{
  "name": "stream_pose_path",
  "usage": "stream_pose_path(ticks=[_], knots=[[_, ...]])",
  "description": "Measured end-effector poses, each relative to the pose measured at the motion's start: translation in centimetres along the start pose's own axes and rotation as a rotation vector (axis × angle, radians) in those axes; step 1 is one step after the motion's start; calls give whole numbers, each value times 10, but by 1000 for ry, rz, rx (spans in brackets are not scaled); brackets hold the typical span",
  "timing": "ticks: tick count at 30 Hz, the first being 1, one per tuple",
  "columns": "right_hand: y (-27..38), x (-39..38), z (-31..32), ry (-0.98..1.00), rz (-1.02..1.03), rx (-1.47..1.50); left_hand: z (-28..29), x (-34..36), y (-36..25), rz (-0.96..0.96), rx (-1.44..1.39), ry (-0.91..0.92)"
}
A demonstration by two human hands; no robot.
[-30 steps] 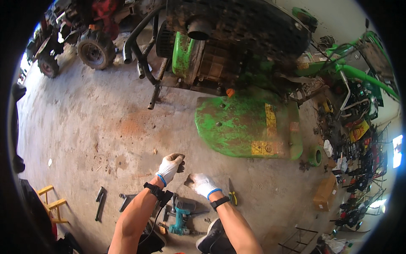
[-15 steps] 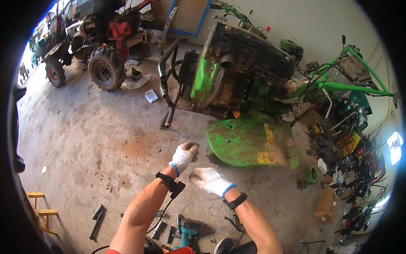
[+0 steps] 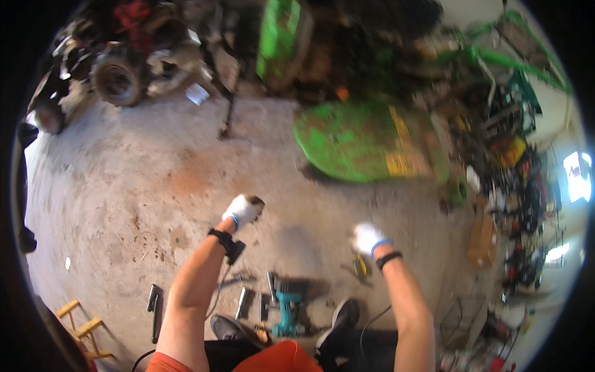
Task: The person disassembles a green walk-behind lawnmower in a workshop. They remove the handle assembly, detach the engine cover, and use a cordless impact driver to remove bolts from the engine and deck. The person repeatedly repositions the mower and uses both hands to stabilize and manipulate components.
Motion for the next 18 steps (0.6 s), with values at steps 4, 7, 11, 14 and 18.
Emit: stream_pose_path(ticks=[4, 7, 11, 14, 18], knots=[[-66, -50, -10, -99, -162, 165, -26, -10, 9, 155, 56, 178], [-104, -83, -34, 0, -388, 94, -47, -16, -9, 117, 84, 272], [-113, -118, -73, 188, -467, 60, -66, -36, -41, 47, 218, 389], [-100, -134, -98, 241, -442, 97, -77, -48, -52, 52, 262, 428], [-58, -135, -134, 188, -265, 49, -87, -71, -68, -325, 449, 456]])
Point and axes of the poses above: each hand's wrist, its own x-axis towards the middle knuckle, its own z-axis out of the back of the hand, y = z × x, the point moved 5 cm from there along x, towards the middle knuckle, and after that the axes turned 15 degrees about -y, right-handed, at the moved point
